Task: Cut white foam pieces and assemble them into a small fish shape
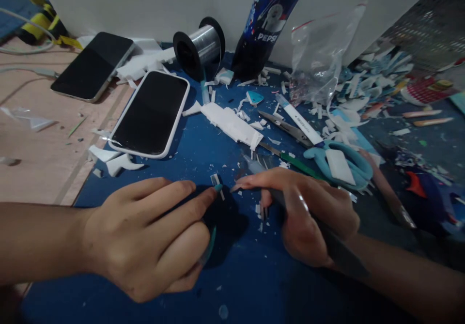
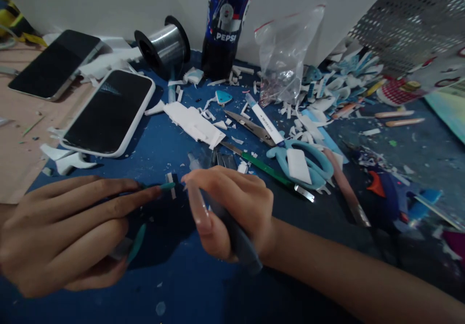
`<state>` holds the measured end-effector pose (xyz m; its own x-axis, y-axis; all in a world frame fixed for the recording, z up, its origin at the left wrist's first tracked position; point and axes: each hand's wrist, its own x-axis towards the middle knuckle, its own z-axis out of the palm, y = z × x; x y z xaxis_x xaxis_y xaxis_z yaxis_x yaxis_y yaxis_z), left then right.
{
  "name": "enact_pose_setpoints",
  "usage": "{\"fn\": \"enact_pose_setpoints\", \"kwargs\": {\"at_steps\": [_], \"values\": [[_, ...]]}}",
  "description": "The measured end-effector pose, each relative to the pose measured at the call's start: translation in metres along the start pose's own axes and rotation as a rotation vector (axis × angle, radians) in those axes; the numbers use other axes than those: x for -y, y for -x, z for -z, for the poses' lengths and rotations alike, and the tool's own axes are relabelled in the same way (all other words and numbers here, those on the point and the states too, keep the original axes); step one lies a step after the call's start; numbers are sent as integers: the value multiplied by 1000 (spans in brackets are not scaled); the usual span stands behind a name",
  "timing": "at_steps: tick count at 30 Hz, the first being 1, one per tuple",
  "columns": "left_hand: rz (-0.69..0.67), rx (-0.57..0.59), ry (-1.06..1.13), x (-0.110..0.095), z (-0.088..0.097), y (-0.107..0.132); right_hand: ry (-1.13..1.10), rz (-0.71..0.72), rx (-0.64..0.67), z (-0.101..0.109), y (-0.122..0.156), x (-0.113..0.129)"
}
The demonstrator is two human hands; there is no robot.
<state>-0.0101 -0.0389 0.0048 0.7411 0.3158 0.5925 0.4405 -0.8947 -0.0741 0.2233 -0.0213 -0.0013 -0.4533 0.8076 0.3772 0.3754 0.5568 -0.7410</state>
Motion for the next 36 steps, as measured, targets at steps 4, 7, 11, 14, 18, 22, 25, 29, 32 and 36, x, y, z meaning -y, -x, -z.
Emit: {"fn": "enact_pose_setpoints", "kwargs": {"at_steps": [4,7,11,14,18,22,25,29,32,36], "values": [[-25,15,49,2,-6,2,-262,-133,-198,1,-8,0],[-8,9,54,1,-8,5,-485,-267,-180,4,-14,-1],[20,9,23,-3,-3,9,-636,-342,-75,6,-18,-5],[57,108,-12,-4,2,7,-588,-330,-14,7,-19,-4],[41,51,-2,-3,-1,5,-541,-295,97,6,-23,-2],[22,7,16,-1,-6,11,-544,-300,113,4,-23,-4],[-7,26,14,-1,-7,13,-544,-283,128,4,-23,-6],[-18,15,2,0,-7,12,-539,-276,142,3,-23,-6],[-17,35,10,0,-7,11,-555,-291,145,3,-23,-5],[-32,32,-3,0,-6,12,-554,-297,142,3,-23,-5]]}}
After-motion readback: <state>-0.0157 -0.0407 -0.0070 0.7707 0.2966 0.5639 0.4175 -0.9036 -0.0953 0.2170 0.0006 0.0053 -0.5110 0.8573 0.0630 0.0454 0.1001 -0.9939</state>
